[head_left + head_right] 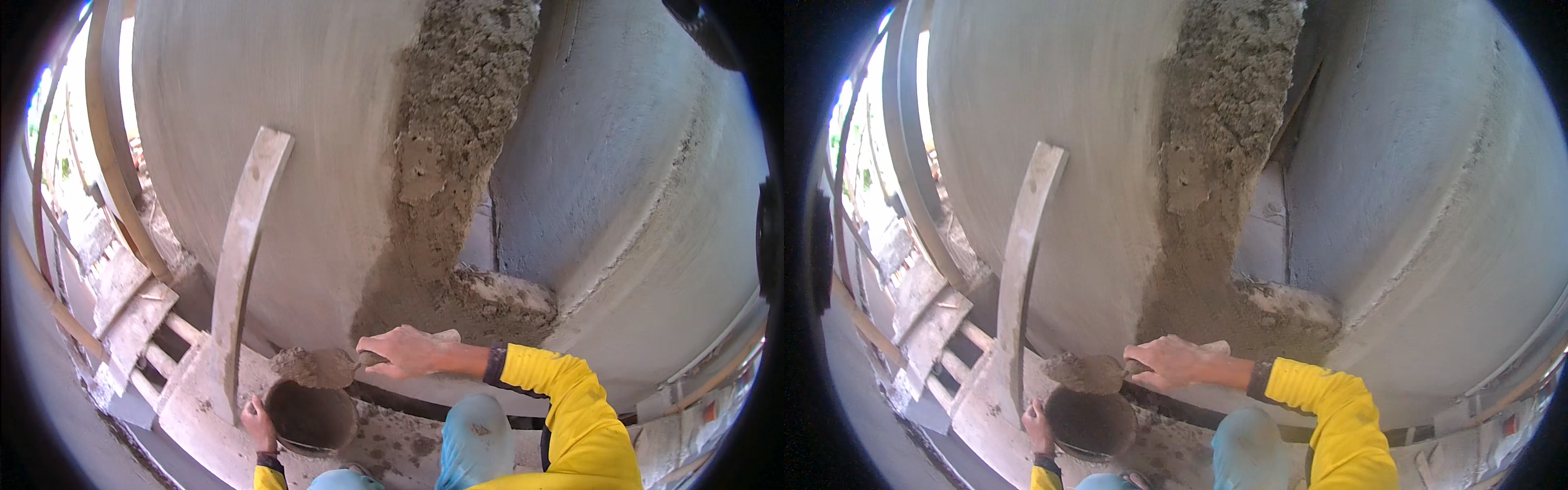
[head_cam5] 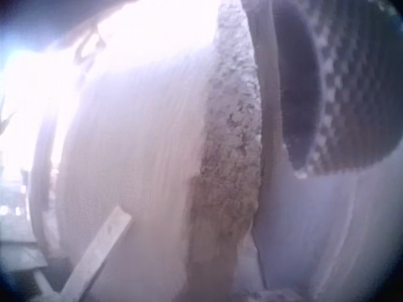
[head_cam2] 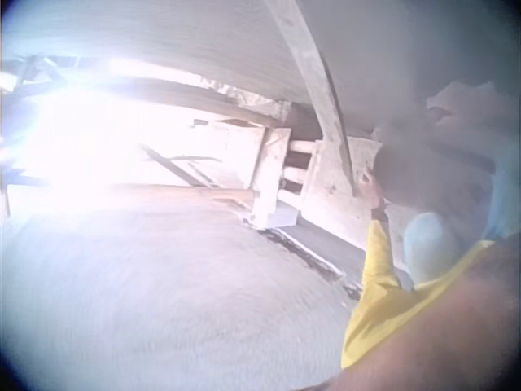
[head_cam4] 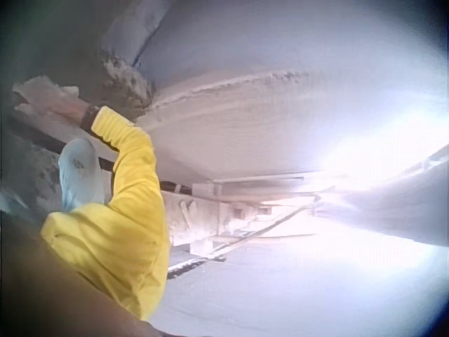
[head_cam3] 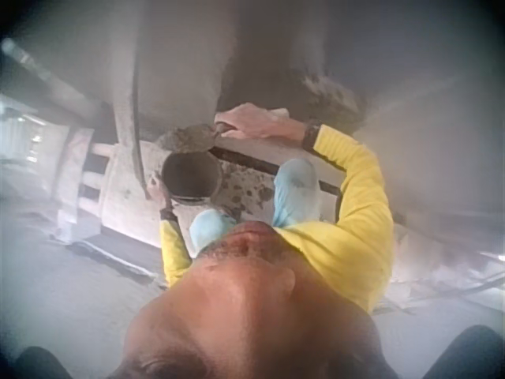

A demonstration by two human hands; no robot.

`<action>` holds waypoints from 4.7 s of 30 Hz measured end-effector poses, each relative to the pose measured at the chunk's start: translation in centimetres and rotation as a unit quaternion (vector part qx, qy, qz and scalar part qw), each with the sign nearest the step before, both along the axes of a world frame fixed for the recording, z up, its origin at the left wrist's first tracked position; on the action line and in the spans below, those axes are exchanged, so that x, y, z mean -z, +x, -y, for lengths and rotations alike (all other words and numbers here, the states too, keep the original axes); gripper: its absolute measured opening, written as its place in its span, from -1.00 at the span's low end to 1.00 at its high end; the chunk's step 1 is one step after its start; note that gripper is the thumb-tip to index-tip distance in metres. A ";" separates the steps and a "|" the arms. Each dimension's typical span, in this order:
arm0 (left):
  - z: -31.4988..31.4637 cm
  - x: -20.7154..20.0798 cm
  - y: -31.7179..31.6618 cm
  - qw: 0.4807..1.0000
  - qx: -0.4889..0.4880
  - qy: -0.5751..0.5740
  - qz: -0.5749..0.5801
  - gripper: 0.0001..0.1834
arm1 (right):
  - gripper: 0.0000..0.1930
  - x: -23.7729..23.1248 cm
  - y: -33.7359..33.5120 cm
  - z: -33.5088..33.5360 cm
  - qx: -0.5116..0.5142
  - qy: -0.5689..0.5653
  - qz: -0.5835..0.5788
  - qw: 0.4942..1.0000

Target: The person scoops wet cement from a bucket with a trowel and applies it to a vertical wall. They then use a long straightedge to level and smooth the applied cement along the wall surface.

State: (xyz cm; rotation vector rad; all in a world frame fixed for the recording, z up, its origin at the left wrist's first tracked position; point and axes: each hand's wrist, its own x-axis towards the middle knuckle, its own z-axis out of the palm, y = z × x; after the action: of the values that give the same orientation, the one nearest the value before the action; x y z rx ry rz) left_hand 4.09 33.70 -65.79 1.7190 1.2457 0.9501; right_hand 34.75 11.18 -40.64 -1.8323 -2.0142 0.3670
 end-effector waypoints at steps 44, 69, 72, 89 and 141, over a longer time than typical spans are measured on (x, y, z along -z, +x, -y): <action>1.2 -3.8 5.8 0.995 0.076 0.020 -0.062 -0.55 | -0.70 -30.6 3.4 5.0 0.435 0.003 0.681 0.589; 1.5 -4.3 4.3 0.997 0.075 0.004 -0.031 -0.57 | -0.56 -23.2 3.8 3.8 0.361 -0.055 0.677 0.639; 1.4 -3.9 4.1 0.998 0.066 0.011 -0.020 -0.57 | -0.59 -26.1 4.7 5.1 0.402 0.017 0.706 0.583; 1.4 -4.2 3.9 0.997 0.074 0.010 -0.018 -0.55 | -0.54 -11.6 4.6 3.4 0.431 -0.031 0.438 0.788; 3.1 -4.8 4.9 0.977 0.148 0.139 -0.061 -0.57 | -0.86 22.5 -12.4 -3.1 -0.032 -0.329 0.169 0.929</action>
State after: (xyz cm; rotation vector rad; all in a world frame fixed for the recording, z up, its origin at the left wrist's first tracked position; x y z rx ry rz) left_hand 8.95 30.58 -61.00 2.1398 0.9274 0.8796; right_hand 22.32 14.29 -63.13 -2.3512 -2.3787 0.8899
